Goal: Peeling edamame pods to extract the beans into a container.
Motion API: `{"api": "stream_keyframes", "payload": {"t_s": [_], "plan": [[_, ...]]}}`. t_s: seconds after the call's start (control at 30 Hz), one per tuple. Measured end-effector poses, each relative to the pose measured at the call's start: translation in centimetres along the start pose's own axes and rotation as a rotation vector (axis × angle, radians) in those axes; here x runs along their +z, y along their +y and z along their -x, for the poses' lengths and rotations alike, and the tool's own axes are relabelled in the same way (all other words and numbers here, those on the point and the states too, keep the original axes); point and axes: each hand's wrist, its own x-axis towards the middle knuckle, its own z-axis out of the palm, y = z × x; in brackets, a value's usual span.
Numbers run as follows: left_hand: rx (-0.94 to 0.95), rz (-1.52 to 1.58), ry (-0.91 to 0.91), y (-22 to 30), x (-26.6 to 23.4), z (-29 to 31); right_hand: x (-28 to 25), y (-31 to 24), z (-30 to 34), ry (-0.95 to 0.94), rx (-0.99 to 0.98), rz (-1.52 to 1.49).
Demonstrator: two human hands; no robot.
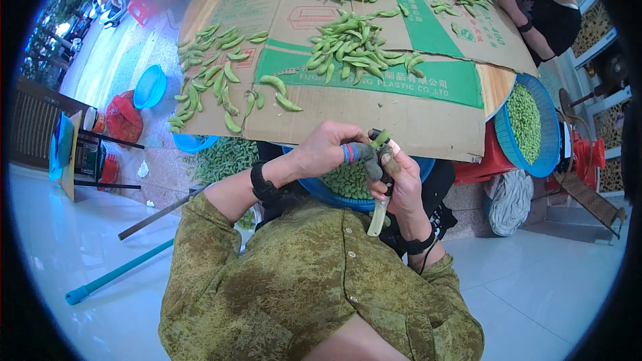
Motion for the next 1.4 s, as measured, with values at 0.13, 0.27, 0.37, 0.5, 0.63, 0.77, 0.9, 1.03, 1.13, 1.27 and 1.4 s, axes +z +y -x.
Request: {"api": "stream_keyframes", "payload": {"t_s": [0.13, 0.27, 0.37, 0.5, 0.63, 0.77, 0.9, 1.03, 1.13, 1.27, 1.4], "plan": [[0.173, -0.278, 0.057, -0.2, -0.1, 0.2, -0.2, 0.1, -0.1, 0.049, 0.038, -0.006], [0.268, -0.274, 0.067, -1.1, -0.3, 0.2, 0.2, -0.1, -0.1, 0.063, 0.068, -0.04], [0.053, 0.182, -0.052, -1.7, -0.8, 0.1, -0.2, -0.1, -0.3, -0.066, 0.11, -0.155], [-0.233, 0.731, -0.22, -2.1, -0.7, 0.1, -0.9, 0.6, -0.3, -0.247, 0.15, -0.349], [-0.271, 0.274, -0.067, -0.3, -0.5, -0.3, -1.8, 0.2, -0.9, -0.11, 0.195, -0.481], [0.65, -0.552, 0.096, -0.6, 0.0, -0.4, -1.7, 0.2, -0.6, -0.091, 0.213, -0.455], [0.6, -0.948, 0.096, 1.1, 0.4, 0.8, -1.9, 0.3, -0.7, -0.083, 0.261, -0.503], [0.597, -0.835, 0.166, -0.5, 0.4, 0.6, -1.4, 0.3, -0.7, -0.075, 0.245, -0.446], [0.488, -0.365, 0.292, -0.8, 1.3, 0.1, -0.9, 0.2, -0.5, -0.07, 0.188, -0.381], [-0.268, 0.367, 0.207, -0.1, 1.5, 0.5, 0.1, -0.3, -0.3, 0.131, 0.145, -0.174], [-0.229, 0.156, 0.09, -0.5, 2.0, 1.1, -1.4, 0.9, -0.1, 0.258, -0.093, 0.393]]}}
